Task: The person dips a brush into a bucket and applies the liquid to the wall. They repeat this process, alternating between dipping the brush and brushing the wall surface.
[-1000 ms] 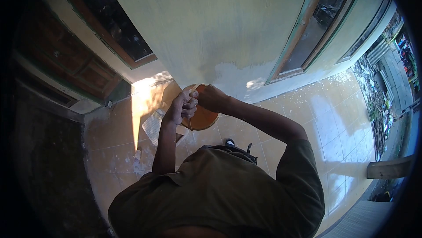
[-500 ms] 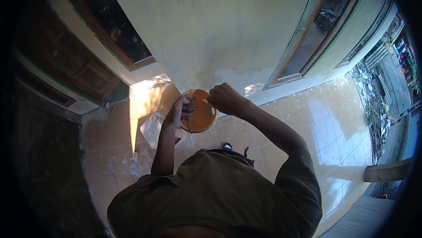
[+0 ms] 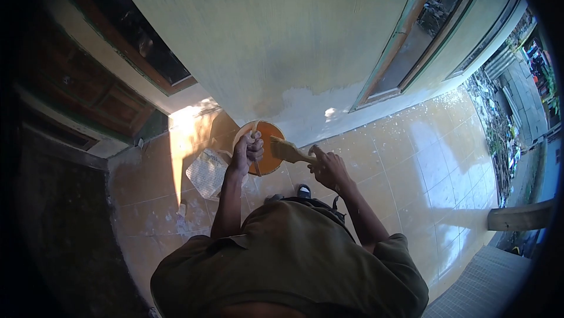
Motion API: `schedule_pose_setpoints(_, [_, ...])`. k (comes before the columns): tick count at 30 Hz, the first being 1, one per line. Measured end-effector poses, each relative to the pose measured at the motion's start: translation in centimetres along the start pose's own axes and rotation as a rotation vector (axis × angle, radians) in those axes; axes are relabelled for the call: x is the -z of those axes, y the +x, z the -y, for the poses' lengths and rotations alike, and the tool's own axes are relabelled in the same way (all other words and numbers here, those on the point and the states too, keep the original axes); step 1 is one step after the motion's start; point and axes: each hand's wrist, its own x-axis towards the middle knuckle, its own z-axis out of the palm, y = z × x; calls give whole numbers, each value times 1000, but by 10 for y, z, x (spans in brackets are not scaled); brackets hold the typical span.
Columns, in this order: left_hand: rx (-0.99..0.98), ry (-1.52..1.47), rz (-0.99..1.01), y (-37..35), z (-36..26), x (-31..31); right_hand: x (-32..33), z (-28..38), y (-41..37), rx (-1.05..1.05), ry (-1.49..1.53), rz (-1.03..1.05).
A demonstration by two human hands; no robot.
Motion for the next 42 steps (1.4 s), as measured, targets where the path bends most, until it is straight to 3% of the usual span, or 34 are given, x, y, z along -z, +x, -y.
schedule_pose_setpoints(2, [23,-28,-40,3,0,1,-7,-3,-3,-83,24,31])
schedule_pose_setpoints(9, [52,-43,-65,11,1,-2,-1,11,-5,-57,32,-95])
schedule_pose_setpoints(11, [21,-89,-67,12,1,-5,-7,7,-5,104,77,-309])
schedule_pose_setpoints(15, [34,-138,-24,19,-1,-17,0,-1,-2,101,-1,-226])
schedule_pose_setpoints(21, [-3,-123,-54,26,-1,-27,15,9,-8,184,82,-334])
schedule_pose_setpoints(23, [1,-138,-23,29,-4,-30,7,0,-6,95,10,-202])
schedule_pose_setpoints(30, [-41,-161,-92,32,-5,-34,7,1,-18,106,169,-368])
schedule_pose_setpoints(33, [-23,-158,4,35,-4,-36,3,-5,-18,39,170,-226])
schedule_pose_setpoints(39, [-34,-118,-147,37,-3,-38,15,2,-22,72,197,-361])
schedule_pose_setpoints(42, [-25,-145,-36,39,-2,-38,5,-8,-16,32,163,-241])
